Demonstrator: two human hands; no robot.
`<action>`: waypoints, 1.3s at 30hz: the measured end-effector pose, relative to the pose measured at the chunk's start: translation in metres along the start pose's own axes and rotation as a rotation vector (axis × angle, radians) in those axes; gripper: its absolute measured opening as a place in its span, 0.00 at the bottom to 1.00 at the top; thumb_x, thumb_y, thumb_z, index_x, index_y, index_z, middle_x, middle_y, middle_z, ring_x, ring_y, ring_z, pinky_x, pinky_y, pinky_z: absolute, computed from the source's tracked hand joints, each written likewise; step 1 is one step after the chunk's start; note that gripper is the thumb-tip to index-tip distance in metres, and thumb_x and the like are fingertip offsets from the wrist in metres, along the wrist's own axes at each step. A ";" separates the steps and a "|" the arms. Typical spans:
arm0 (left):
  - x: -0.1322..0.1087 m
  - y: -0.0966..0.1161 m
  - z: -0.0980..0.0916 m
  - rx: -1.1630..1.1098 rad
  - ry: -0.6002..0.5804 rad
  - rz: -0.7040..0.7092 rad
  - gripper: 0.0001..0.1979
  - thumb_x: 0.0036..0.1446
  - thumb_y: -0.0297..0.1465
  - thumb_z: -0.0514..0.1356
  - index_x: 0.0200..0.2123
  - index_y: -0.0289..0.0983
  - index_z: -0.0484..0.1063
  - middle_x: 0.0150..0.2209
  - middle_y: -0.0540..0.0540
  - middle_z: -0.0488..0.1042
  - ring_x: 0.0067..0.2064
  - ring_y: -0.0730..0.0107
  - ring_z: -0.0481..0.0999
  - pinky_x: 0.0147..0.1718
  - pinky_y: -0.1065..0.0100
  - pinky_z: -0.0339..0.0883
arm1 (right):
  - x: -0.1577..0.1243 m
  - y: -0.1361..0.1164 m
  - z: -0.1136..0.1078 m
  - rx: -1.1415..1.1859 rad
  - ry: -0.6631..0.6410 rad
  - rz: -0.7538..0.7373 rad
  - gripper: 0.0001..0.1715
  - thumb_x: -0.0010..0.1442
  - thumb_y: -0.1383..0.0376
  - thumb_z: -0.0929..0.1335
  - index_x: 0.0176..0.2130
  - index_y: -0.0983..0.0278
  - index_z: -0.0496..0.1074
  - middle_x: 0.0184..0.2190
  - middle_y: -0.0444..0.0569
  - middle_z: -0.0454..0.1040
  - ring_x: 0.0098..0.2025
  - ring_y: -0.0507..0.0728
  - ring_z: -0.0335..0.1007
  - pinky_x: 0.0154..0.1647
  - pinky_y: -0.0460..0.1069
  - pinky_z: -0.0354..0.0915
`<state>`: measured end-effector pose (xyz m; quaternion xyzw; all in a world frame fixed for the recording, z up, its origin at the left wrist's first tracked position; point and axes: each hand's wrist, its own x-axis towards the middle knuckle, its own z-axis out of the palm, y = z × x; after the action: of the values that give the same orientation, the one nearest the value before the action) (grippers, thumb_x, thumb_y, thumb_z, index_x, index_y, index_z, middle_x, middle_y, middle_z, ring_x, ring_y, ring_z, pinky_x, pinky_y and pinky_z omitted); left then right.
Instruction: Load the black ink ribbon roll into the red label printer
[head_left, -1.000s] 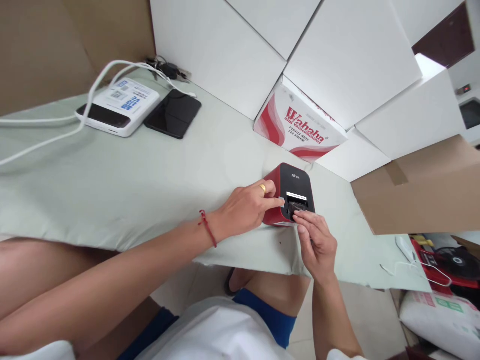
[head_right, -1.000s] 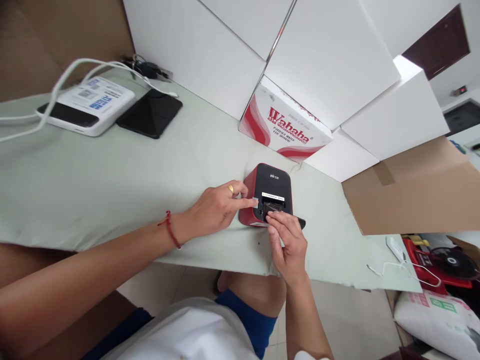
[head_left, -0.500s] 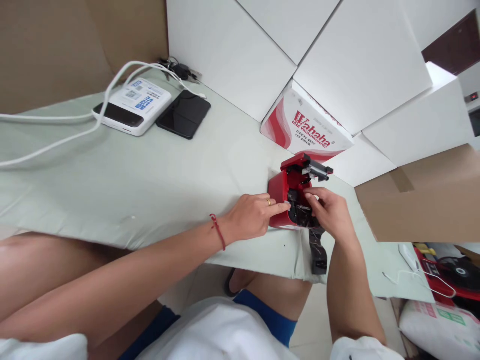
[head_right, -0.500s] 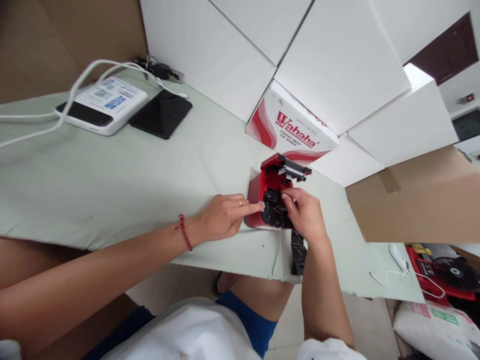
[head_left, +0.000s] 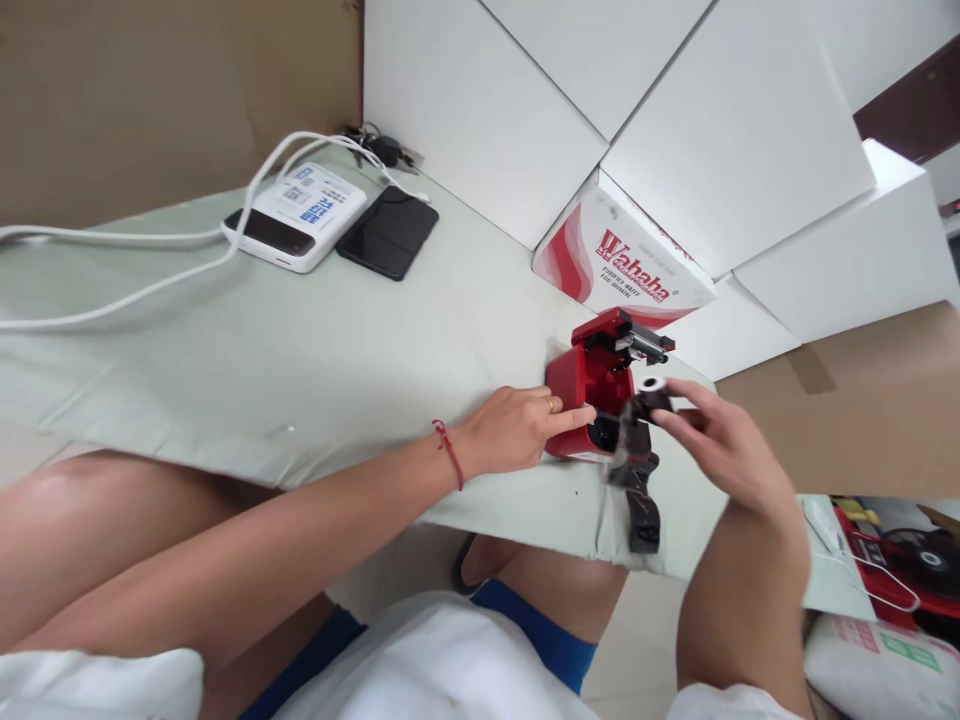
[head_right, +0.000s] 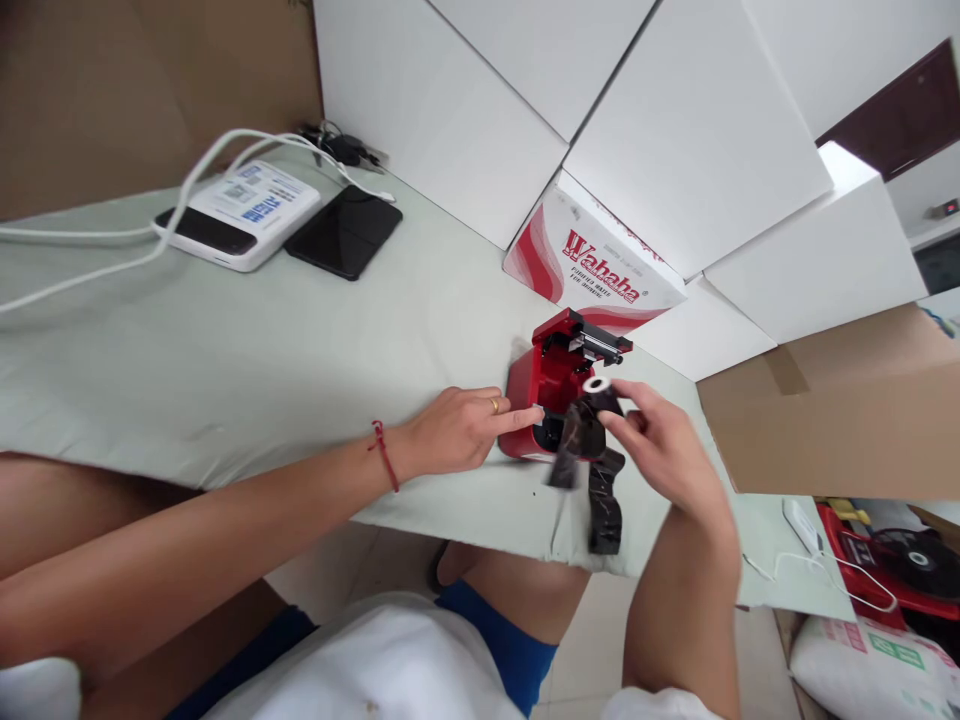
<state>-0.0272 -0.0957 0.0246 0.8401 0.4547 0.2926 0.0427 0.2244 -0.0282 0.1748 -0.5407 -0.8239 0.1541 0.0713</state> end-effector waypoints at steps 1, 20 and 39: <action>0.000 0.000 0.000 -0.003 -0.002 -0.003 0.32 0.60 0.19 0.55 0.66 0.45 0.64 0.36 0.47 0.75 0.39 0.64 0.75 0.32 0.69 0.66 | -0.016 0.011 -0.012 0.081 0.043 0.038 0.30 0.63 0.48 0.70 0.58 0.59 0.74 0.38 0.49 0.81 0.32 0.56 0.72 0.34 0.50 0.68; 0.002 0.001 0.001 0.000 -0.009 0.009 0.33 0.58 0.20 0.55 0.66 0.42 0.62 0.37 0.47 0.76 0.40 0.61 0.77 0.32 0.67 0.68 | -0.017 0.105 0.077 -0.008 0.033 0.133 0.22 0.57 0.62 0.66 0.50 0.61 0.79 0.49 0.55 0.82 0.43 0.61 0.79 0.48 0.58 0.73; 0.002 0.008 -0.001 -0.033 0.047 0.022 0.28 0.58 0.20 0.54 0.62 0.37 0.64 0.39 0.45 0.76 0.42 0.62 0.76 0.33 0.67 0.70 | -0.009 -0.019 -0.009 -0.077 -0.100 -0.170 0.21 0.67 0.54 0.67 0.56 0.56 0.77 0.42 0.49 0.83 0.37 0.59 0.78 0.39 0.52 0.74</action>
<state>-0.0214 -0.0993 0.0290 0.8373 0.4412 0.3200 0.0425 0.2141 -0.0416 0.1900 -0.4629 -0.8746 0.1425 0.0218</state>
